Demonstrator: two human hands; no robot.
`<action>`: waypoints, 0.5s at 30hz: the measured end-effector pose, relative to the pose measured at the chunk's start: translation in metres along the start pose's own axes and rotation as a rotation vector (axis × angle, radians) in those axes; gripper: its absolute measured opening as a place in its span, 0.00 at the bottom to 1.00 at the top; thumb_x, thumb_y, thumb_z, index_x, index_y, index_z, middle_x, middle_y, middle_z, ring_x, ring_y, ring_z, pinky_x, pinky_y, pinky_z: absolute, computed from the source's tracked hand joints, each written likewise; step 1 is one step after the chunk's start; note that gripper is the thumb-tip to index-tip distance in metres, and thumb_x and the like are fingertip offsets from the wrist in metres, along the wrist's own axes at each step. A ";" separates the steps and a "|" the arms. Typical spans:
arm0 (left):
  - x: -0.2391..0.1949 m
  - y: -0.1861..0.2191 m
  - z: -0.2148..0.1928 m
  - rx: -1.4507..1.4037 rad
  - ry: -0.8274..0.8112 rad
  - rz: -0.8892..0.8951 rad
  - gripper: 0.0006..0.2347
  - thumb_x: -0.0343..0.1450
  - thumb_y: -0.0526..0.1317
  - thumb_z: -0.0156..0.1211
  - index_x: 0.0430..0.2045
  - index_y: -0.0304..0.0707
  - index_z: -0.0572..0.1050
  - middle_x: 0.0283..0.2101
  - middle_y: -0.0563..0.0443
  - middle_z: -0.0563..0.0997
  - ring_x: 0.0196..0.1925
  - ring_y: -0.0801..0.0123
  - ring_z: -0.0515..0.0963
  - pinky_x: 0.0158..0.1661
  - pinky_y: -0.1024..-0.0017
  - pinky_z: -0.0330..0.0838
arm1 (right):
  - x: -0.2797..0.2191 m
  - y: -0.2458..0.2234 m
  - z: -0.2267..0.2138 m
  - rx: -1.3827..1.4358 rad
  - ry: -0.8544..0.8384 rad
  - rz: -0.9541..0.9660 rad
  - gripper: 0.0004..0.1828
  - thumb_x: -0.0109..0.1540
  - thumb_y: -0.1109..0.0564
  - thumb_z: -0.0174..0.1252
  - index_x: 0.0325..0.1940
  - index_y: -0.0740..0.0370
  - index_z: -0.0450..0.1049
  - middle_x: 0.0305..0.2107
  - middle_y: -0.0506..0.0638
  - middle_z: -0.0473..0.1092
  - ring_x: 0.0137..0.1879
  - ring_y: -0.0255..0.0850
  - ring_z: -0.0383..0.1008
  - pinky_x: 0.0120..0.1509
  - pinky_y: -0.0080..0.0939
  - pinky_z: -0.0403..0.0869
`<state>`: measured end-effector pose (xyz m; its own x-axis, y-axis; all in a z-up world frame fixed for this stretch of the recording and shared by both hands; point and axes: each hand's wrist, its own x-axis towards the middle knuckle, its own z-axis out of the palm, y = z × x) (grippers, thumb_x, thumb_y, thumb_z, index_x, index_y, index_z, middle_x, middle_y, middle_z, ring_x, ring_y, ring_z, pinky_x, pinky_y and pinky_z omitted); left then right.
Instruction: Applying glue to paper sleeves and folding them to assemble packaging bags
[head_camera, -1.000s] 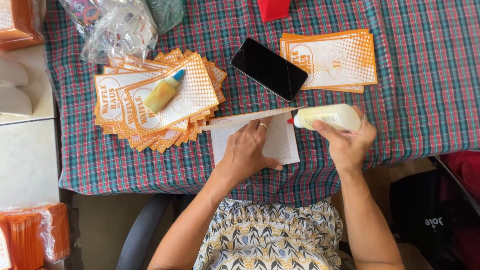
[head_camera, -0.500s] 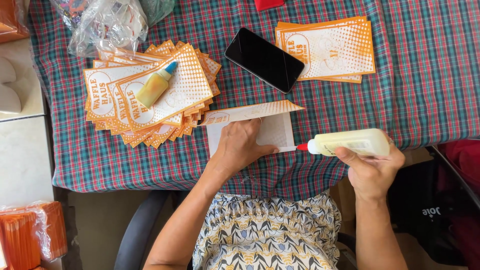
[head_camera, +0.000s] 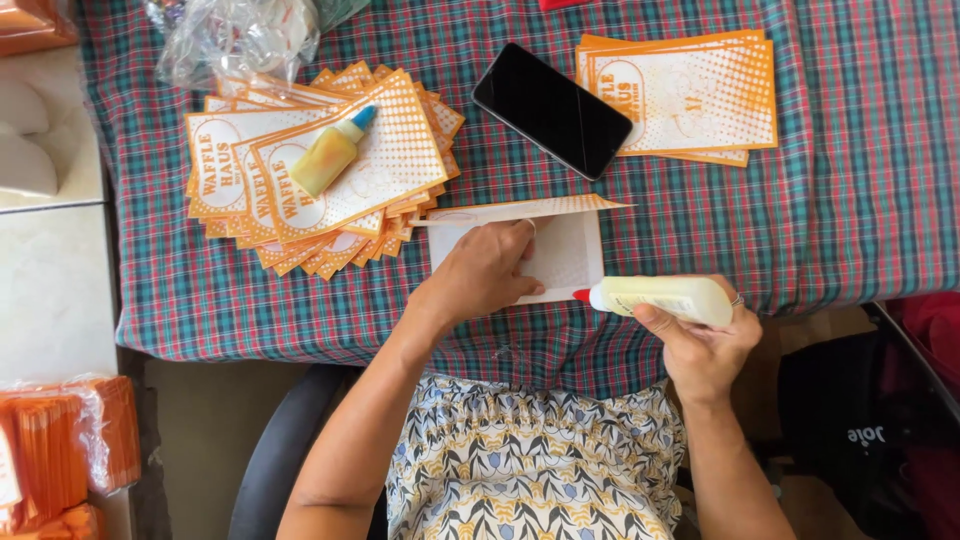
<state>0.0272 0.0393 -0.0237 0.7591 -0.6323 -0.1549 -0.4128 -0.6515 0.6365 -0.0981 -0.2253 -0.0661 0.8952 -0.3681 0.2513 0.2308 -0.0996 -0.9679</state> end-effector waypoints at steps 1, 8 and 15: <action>-0.002 0.008 -0.012 0.001 0.006 -0.010 0.17 0.59 0.41 0.78 0.32 0.30 0.76 0.27 0.42 0.80 0.35 0.43 0.85 0.35 0.53 0.80 | -0.001 -0.002 0.010 0.006 -0.010 0.001 0.22 0.48 0.73 0.74 0.43 0.71 0.75 0.37 0.64 0.78 0.51 0.52 0.80 0.55 0.48 0.80; 0.009 -0.018 -0.023 -0.563 -0.139 0.084 0.16 0.79 0.37 0.46 0.58 0.23 0.72 0.32 0.34 0.79 0.34 0.54 0.86 0.37 0.61 0.84 | -0.014 -0.016 0.083 0.082 -0.128 -0.011 0.19 0.49 0.70 0.76 0.40 0.74 0.77 0.34 0.65 0.79 0.48 0.53 0.81 0.50 0.48 0.80; 0.012 -0.027 -0.021 -0.818 -0.156 0.116 0.17 0.79 0.37 0.46 0.58 0.20 0.71 0.35 0.38 0.78 0.34 0.64 0.85 0.36 0.66 0.86 | -0.022 -0.038 0.143 0.088 -0.224 -0.076 0.18 0.49 0.68 0.76 0.40 0.74 0.79 0.33 0.66 0.80 0.46 0.53 0.83 0.48 0.49 0.81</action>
<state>0.0581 0.0580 -0.0269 0.6311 -0.7664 -0.1194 0.0572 -0.1075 0.9926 -0.0721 -0.0807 -0.0354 0.9338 -0.1478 0.3259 0.3245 -0.0344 -0.9453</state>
